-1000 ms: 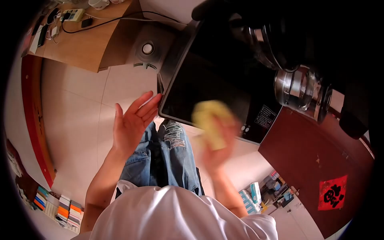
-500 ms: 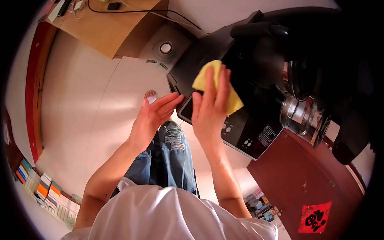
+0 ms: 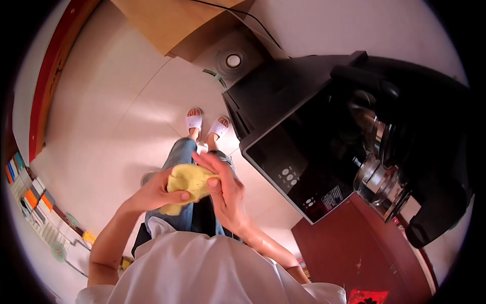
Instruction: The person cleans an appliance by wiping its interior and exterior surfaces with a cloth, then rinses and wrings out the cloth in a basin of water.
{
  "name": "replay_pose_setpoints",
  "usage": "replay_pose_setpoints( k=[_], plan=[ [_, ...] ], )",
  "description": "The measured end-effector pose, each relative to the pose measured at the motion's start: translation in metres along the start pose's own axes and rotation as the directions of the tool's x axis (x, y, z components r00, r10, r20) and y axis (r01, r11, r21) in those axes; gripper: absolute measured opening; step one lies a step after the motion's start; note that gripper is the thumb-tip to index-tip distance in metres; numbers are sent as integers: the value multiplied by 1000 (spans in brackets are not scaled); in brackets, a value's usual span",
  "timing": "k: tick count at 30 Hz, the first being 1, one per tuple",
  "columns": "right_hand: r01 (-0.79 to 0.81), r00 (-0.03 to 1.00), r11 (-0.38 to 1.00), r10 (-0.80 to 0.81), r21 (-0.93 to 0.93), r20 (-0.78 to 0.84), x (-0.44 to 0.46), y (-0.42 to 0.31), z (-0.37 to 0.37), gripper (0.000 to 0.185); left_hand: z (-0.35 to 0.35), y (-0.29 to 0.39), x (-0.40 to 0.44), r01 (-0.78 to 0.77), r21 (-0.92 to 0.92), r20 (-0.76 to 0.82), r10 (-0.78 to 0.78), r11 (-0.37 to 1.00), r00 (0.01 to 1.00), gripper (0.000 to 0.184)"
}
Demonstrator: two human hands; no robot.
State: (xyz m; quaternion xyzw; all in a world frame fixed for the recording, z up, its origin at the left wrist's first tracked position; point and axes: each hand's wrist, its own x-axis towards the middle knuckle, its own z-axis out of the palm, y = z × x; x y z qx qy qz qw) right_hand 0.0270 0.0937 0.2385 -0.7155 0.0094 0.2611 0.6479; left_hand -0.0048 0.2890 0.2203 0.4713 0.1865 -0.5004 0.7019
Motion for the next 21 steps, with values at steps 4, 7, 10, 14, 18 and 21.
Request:
replay_pose_setpoints(
  k=[4,7,10,14,18,21],
  plan=[
    [-157,977,941,192,-300,89,-12,-5,-13,23,-48,4,12,-126,575,-249,319,808,914,40],
    [-12,1000,918,17,-397,7,-1,-7,-7,33,-47,10,29,-184,648,-486,588,739,647,49],
    [283,957,738,-258,-613,132,29,-16,8,45,-39,11,29,-372,-184,-379,283,910,881,75],
    [390,910,675,-181,-626,372,46,-31,28,43,-27,47,50,-309,-472,-129,282,826,951,69],
    [132,967,706,-248,-696,-68,27,-29,-35,21,-72,50,89,-223,-359,-260,133,906,956,52],
    [-184,889,455,-300,-872,-344,15,-28,-74,30,-78,58,131,-282,561,-321,519,778,792,56]
  ],
)
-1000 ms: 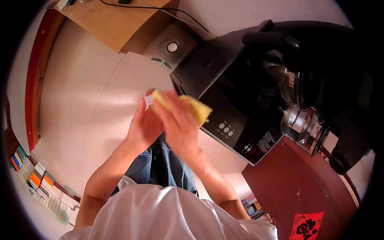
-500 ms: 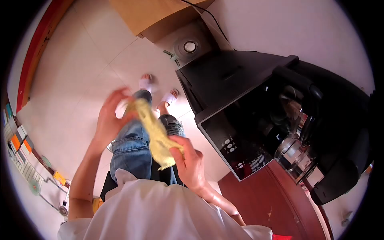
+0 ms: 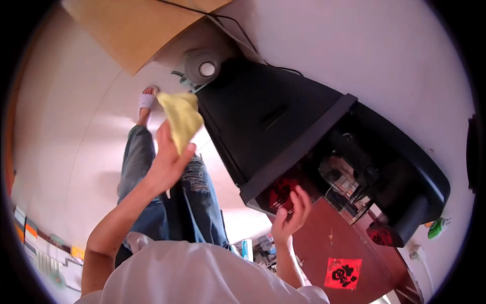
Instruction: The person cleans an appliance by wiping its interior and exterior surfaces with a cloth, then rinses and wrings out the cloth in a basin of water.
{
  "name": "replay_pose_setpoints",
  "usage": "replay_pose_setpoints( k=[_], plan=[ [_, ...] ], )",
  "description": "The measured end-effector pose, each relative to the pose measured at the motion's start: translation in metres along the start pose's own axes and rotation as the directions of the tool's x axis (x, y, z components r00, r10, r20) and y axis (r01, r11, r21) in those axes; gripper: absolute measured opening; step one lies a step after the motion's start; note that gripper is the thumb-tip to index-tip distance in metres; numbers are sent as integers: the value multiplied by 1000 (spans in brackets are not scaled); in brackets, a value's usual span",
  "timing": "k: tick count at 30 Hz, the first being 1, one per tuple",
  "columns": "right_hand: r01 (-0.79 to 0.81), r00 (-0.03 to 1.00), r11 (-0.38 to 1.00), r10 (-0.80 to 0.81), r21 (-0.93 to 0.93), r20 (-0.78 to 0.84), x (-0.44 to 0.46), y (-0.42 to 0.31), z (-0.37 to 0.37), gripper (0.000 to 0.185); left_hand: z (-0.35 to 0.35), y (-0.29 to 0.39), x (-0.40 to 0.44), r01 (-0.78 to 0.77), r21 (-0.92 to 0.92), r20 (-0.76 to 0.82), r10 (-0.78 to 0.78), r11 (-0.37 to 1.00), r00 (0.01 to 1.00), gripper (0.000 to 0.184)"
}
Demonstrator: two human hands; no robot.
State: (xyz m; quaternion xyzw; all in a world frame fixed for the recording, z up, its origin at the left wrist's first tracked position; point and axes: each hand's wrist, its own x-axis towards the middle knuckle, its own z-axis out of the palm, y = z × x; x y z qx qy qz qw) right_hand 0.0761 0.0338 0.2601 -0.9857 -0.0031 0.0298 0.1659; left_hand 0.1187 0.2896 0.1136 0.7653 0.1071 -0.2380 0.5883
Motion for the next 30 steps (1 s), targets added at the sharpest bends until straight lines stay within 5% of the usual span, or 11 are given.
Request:
replay_pose_setpoints(
  k=[2,5,8,10,12,14,16,21,30],
  plan=[
    [-6,1000,993,4,-116,-22,-1,9,-3,33,4,35,27,-151,153,131,131,977,983,41],
    [49,999,997,-48,-56,19,-3,-13,4,32,24,50,61,-284,-38,318,280,958,906,30],
    [103,988,995,-102,2,113,6,-40,32,26,39,78,97,-40,-110,410,82,993,908,42],
    [121,975,992,-111,-39,191,7,-41,52,27,52,92,120,-87,-185,348,148,979,926,44],
    [193,967,964,-156,-183,200,5,-37,64,28,77,104,140,-420,-232,134,456,877,880,43],
    [152,982,972,-128,-181,141,5,-39,68,24,101,123,157,-416,-442,156,524,795,837,30],
    [129,988,974,-110,-185,111,4,-38,70,23,129,144,173,-565,-417,45,637,712,770,27],
    [63,996,986,-53,-156,65,9,-42,70,21,178,176,209,-518,-702,156,816,488,557,27],
    [45,999,998,-45,-37,1,10,-41,70,22,149,123,157,-383,-754,296,797,533,526,41]
  ],
)
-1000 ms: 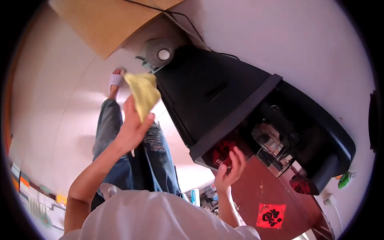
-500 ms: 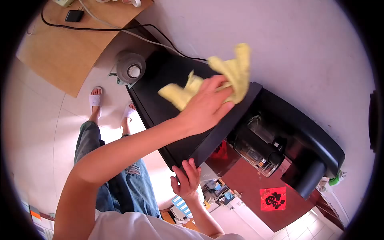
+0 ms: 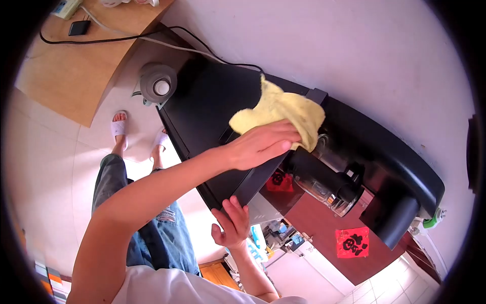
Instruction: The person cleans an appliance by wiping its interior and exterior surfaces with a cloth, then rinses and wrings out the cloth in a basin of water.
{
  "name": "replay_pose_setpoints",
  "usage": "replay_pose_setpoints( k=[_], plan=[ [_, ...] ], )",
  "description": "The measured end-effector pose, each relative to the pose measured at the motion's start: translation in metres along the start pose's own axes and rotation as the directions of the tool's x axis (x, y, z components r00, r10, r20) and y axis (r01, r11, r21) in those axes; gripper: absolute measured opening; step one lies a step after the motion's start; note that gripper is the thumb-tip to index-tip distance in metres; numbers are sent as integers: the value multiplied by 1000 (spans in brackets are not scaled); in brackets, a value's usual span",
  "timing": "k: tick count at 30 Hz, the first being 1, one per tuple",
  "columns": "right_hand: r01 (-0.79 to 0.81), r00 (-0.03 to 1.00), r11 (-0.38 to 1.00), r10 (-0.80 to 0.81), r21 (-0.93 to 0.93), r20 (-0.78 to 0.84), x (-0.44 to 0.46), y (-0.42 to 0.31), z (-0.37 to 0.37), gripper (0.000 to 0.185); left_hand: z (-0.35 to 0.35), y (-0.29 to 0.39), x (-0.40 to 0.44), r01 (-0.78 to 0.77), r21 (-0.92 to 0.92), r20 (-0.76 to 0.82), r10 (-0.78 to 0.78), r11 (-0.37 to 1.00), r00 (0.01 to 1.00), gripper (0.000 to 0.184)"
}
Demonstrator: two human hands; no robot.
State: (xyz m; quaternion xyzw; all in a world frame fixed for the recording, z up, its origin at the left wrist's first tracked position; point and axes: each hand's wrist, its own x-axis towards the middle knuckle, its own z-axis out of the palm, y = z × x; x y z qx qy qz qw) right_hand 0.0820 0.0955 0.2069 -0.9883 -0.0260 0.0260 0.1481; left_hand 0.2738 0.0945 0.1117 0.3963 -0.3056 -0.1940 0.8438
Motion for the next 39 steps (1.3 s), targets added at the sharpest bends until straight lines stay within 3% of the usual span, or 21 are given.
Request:
replay_pose_setpoints(
  k=[2,7,9,12,13,16,17,18,20,22,23,27,30,33,36,39],
  plan=[
    [-4,1000,1000,4,18,-10,0,0,1,23,4,7,-20,62,6,-18,-62,998,998,40],
    [-11,999,999,13,45,-34,0,-1,2,24,12,18,-48,32,50,-22,-31,998,999,35],
    [-15,998,998,19,56,-55,-4,0,1,24,14,24,-62,100,73,27,-103,992,994,34],
    [3,971,999,-12,-40,-238,-9,-1,3,31,19,33,-82,145,117,53,-152,983,987,32],
    [1,974,997,-18,-71,-227,-10,0,2,33,21,35,-86,148,126,53,-156,981,986,32],
    [-105,933,994,101,8,-346,-18,5,3,37,27,41,-99,135,173,45,-145,976,988,32],
    [-150,861,987,155,49,-485,-15,5,7,39,28,44,-104,151,187,57,-164,971,985,31],
    [-238,711,948,318,211,-628,-10,2,11,38,30,46,-108,165,202,69,-182,965,981,31],
    [-360,561,822,569,442,-602,-4,-2,-11,35,34,52,-117,163,244,66,-184,956,981,31],
    [-297,377,735,677,610,-632,9,5,-30,38,37,58,-128,195,274,101,-229,942,968,31],
    [-276,334,652,754,706,-566,12,9,-39,44,40,59,-134,206,264,93,-237,942,967,28],
    [-233,490,688,694,687,-528,36,29,-51,52,48,70,-161,226,323,155,-287,919,945,23],
    [-245,484,724,668,645,-565,45,28,-55,52,55,77,-181,195,391,132,-265,899,955,23],
    [-159,510,668,686,727,-519,45,23,-56,49,63,83,-194,183,469,102,-259,864,960,25],
    [-37,560,439,753,898,-345,47,5,-48,62,78,82,-212,250,498,32,-306,830,951,24],
    [18,608,441,708,897,-360,63,0,-50,45,86,81,-217,284,549,-14,-331,786,944,22]
  ],
)
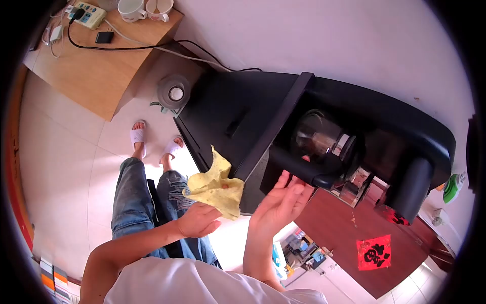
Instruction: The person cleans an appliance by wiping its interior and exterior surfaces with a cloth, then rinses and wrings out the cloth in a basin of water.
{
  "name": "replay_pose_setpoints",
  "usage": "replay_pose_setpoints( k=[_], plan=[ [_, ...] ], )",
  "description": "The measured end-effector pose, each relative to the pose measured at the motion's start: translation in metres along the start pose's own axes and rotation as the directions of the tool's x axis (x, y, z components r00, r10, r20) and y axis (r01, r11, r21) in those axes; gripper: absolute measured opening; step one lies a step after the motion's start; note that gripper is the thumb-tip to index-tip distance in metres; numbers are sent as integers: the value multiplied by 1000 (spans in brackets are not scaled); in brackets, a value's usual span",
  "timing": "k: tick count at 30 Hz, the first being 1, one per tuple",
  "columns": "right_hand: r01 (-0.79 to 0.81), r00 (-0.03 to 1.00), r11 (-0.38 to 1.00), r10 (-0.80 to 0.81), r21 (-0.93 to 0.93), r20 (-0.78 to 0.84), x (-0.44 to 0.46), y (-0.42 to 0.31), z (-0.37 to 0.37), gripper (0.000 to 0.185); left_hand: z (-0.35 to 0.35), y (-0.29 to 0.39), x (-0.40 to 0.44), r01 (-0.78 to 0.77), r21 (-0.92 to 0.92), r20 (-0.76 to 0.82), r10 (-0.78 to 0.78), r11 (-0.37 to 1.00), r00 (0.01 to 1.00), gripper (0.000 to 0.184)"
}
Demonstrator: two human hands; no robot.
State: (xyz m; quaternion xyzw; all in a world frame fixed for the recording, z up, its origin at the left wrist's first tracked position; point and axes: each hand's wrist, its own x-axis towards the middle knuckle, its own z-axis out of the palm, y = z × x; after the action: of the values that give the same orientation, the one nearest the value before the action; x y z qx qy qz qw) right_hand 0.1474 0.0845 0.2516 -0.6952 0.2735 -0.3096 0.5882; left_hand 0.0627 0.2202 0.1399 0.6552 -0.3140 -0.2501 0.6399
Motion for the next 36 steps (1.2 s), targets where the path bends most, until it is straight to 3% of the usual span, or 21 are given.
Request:
replay_pose_setpoints(
  k=[6,9,12,15,16,19,23,26,29,31,33,34,36],
  plan=[
    [-78,962,969,11,236,273,8,7,-51,40,2,11,6,-4,27,-106,7,1000,994,28],
    [-130,973,951,68,280,221,9,-2,-97,40,12,15,5,42,10,-171,-39,999,984,35],
    [-49,993,973,23,226,115,22,9,-123,32,23,16,0,68,9,-228,-64,998,971,39],
    [63,992,997,-68,47,110,42,26,-138,22,27,22,0,76,-3,-287,-74,997,955,42],
    [53,996,997,-58,63,72,47,26,-136,12,27,24,1,79,-8,-308,-78,997,948,42],
    [95,990,995,-98,33,103,55,30,-132,9,29,29,-2,77,10,-348,-69,997,935,45],
    [93,970,991,-112,94,215,63,35,-141,18,20,30,6,66,13,-310,-59,998,949,46],
    [21,997,1000,-21,7,75,49,25,-140,28,12,32,19,29,1,-259,-28,1000,965,46],
    [82,997,949,-81,-303,17,0,18,-151,37,-4,25,43,-27,-6,-183,26,1000,983,43],
    [200,951,871,-63,-448,302,-39,16,-158,46,-16,21,67,-57,13,-128,58,998,990,39],
    [534,794,538,-54,-653,605,-47,19,-169,51,-32,24,106,-48,74,-122,56,996,991,34],
    [574,750,536,-39,-620,661,-39,21,-161,45,-38,23,130,-73,110,-154,89,991,984,33],
    [534,775,533,2,-656,633,-29,32,-153,37,-54,20,175,-104,113,-152,120,988,981,30]
  ],
)
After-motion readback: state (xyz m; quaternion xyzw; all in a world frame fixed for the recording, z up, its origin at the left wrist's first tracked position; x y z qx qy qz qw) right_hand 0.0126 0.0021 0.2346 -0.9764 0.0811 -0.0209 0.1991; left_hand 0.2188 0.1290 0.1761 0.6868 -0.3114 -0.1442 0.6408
